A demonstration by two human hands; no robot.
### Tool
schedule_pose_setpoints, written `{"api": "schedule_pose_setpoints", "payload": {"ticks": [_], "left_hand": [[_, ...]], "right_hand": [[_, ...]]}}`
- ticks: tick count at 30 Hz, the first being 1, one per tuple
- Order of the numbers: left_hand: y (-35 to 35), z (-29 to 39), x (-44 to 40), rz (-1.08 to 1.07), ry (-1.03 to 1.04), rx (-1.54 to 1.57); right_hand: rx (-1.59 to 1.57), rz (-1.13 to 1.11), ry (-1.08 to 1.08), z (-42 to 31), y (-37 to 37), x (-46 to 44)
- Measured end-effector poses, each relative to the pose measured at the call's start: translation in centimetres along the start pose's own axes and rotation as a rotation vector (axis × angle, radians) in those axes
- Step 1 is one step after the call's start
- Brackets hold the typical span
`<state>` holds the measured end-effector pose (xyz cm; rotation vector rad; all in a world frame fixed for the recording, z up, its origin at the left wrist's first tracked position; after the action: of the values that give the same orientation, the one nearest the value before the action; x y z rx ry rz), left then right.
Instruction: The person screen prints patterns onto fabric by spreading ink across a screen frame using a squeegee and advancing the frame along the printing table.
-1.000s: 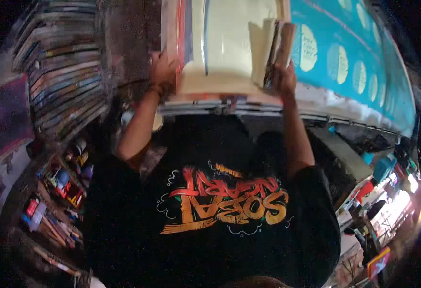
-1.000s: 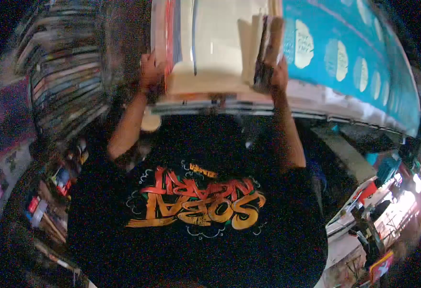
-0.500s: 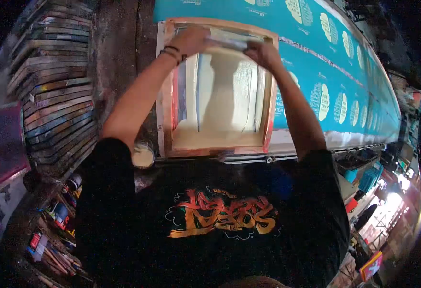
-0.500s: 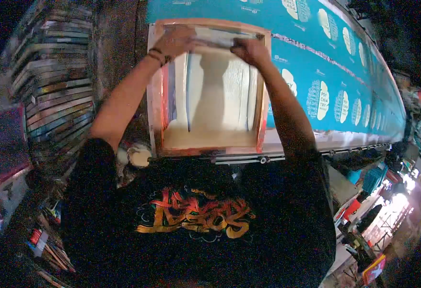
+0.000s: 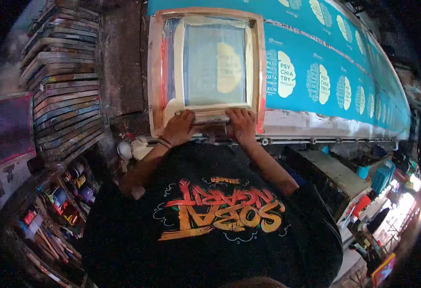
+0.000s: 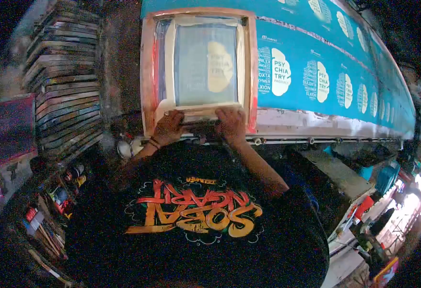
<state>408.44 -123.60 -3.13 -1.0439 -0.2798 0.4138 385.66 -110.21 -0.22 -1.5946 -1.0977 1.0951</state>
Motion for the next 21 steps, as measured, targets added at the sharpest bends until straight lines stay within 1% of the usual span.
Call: {"api": "schedule_pose_setpoints", "payload": {"ticks": [1, 3, 5, 6, 7, 9, 10, 11, 12, 13, 14, 15, 16, 17, 18, 21], "left_hand": [[0.0, -0.4, 0.2, -0.017, 0.025, 0.042], [1.3, -4.4, -0.2, 0.146, 0.017, -0.01], [-1.7, -8.1, -2.1, 0.401, -0.292, 0.086], [-3.1, -9.1, -2.7, 0.426, -0.427, 0.182], [-4.6, -10.1, -3.3, 0.462, -0.559, 0.28], [-4.6, -13.4, -1.9, 0.696, -0.55, -0.106], [-3.5, -15.1, -1.7, 0.699, -0.554, -0.1], [-2.3, -16.5, -1.7, 0.7, -0.485, -0.029], [-1.8, -17.3, -2.0, 0.698, -0.415, 0.04], [-1.8, -17.3, -2.1, 0.7, -0.419, 0.043], [-2.1, -16.8, -1.7, 0.673, -0.441, 0.105], [-2.6, -16.7, -0.9, 0.645, -0.462, 0.166], [-3.3, -15.9, -0.9, 0.643, -0.465, 0.164], [-3.6, -15.4, -0.9, 0.586, -0.554, 0.321], [-3.7, -15.0, -1.2, 0.527, -0.642, 0.477], [-4.9, -13.9, -2.6, 0.503, -0.715, 0.379]], "right_hand": [[-0.019, -0.013, -0.012, -0.5, -0.3, -0.5], [-0.033, -0.023, -0.013, -0.1, -1.5, -1.3], [-0.167, -0.045, -0.02, 0.3, -3.2, -3.0], [-0.149, -0.113, 0.022, 0.1, -4.4, -3.4], [-0.146, -0.106, 0.018, 0.0, -4.6, -3.0], [-0.231, -0.069, 0.026, -0.2, -4.0, -0.5], [-0.161, -0.079, 0.008, 0.5, -2.5, 1.8], [-0.156, -0.083, 0.004, 0.8, -1.6, 3.4], [-0.143, -0.035, 0.005, 1.0, -1.0, 4.5], [-0.13, 0.015, 0.003, 1.3, -0.8, 4.3], [-0.147, -0.036, 0.022, 1.0, -1.2, 2.4], [-0.147, -0.038, 0.015, 0.9, -1.3, -0.1], [-0.157, -0.083, 0.043, 2.0, -0.5, -3.2], [-0.167, -0.128, 0.071, 3.1, 0.2, -6.5], [-0.146, -0.082, 0.056, 4.0, -0.2, -10.5], [-0.059, 0.053, 0.05, 8.0, 1.5, -22.6]]}}
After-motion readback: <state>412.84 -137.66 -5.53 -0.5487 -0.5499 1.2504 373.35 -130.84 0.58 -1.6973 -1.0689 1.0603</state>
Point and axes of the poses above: each hand's wrist, its own x-axis away from the middle knuckle, its own y-axis out of the palm, z = x × y, the point moved 5 cm from there along -x, towards the middle knuckle, and after that the axes turned 2 degrees about z, right-handed, at the moved point
